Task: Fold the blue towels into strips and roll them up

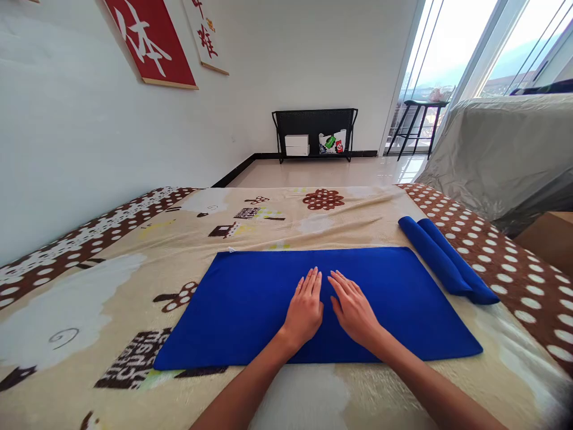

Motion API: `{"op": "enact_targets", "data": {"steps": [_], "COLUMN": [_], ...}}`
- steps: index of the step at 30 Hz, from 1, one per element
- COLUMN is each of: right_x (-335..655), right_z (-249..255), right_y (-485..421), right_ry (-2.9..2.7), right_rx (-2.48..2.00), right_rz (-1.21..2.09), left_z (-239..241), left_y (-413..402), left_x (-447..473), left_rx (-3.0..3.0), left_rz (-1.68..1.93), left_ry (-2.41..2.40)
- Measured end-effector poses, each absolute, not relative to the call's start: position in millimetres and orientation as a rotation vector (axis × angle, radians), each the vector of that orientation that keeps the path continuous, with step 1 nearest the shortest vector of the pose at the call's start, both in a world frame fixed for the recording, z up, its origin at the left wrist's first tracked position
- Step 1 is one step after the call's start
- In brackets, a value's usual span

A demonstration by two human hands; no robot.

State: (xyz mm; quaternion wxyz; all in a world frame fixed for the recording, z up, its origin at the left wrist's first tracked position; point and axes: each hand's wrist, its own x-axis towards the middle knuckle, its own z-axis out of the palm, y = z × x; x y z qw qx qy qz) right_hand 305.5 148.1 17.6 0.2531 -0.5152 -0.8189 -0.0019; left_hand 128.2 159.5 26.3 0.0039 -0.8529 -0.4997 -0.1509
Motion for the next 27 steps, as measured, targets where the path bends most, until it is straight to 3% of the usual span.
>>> {"op": "enact_targets", "data": {"steps": [6,19,27], "right_x": [288.1,297.8,429.6], "right_z": [-15.1,-15.3,-33.1], "right_y": [142.6,140.8,118.7], "right_ry": [-2.315,-2.32,-2.177], "right_rx": [-1.359,-1.427,-1.772], "right_rz": [0.029,-0.007,-0.057], "left_z": [0.5,-1.3,-1.1], "left_y": [155.4,156.6,154.8], "left_x": [134.8,133.9,132.4], "left_rx": [-2.685,-2.639,-2.65], "left_rz": [-0.417,-0.429,-0.461], "left_ry": [-1.531,-1.501,-1.515]}}
